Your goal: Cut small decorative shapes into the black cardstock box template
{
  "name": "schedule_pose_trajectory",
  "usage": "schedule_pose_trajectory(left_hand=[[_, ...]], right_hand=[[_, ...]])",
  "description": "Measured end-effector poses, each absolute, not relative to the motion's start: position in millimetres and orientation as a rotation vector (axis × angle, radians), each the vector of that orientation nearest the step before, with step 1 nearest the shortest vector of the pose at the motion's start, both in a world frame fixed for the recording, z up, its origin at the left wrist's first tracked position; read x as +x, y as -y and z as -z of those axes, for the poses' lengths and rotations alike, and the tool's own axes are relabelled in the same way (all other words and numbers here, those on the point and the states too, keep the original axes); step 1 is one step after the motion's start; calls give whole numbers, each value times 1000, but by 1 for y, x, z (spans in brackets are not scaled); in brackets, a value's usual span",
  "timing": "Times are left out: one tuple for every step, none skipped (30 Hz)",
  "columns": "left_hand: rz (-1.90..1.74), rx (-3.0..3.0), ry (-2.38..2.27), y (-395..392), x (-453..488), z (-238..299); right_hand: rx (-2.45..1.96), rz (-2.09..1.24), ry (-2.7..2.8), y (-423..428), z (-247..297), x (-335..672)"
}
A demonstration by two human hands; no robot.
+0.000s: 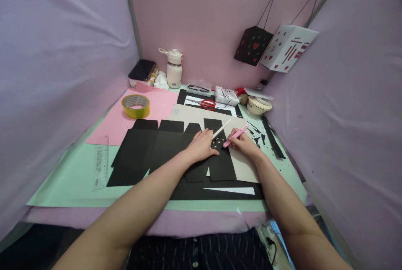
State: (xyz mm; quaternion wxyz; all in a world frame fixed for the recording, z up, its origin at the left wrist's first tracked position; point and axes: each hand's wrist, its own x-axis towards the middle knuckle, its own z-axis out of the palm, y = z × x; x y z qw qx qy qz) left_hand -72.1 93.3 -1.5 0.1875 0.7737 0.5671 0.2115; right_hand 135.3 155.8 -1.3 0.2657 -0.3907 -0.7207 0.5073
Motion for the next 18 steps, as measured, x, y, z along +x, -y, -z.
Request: schedule_pose_trajectory(left_hand=[[-594,2177,-1593,-93,-72,1],[-592,2177,-1590,-93,-72,0],[-591,2177,-1589,-92,-72,0],[-591,2176,-1589,-92,-72,0],[-591,2175,-1590,-92,-72,0],[-591,2174,-1591,-92,-72,0],[-591,2174,-1591,-92,-72,0],[-592,2174,-1591,-92,-72,0],[-591,2176,-1590,-92,-72,1],[-590,2177,-1589,-92,-72,1],[-588,2178,-1587,-93,-72,2],[-586,2178,-1587,-93,-72,2],[-584,2178,-1588,-94,-72,3],[-583,2178,-1588,-94,-72,4],[-583,2179,-1587,-94,-72,4],[-583,2181,-1587,-95,-72,5],[-582,2181,-1585,-95,-72,5],[-582,2181,-1585,-95,-72,5]], right_hand=[[-1054,-1364,1956,-156,2,136],[-1050,-1358,1965,-156,2,136],[-1046,-1353,1975,-156,2,136],[-1042,-1348,1984,-156,2,136],[-1039,-1342,1991,-156,2,136],[-1039,-1336,1996,-156,2,136],[-1038,-1331,1999,-156,2,136],[-1040,-1327,2001,-156,2,136],[-1045,-1323,2000,-156,2,136],[-1051,-1322,1999,-156,2,136],[-1055,-1324,2000,-156,2,136],[-1058,-1328,2001,-156,2,135],[-1059,-1329,2004,-155,1,135],[-1057,-1327,2008,-155,1,135],[-1053,-1322,2013,-155,0,135],[-1048,-1316,2020,-155,0,134],[-1043,-1305,2023,-154,-1,134],[-1037,-1295,2025,-153,-1,133]])
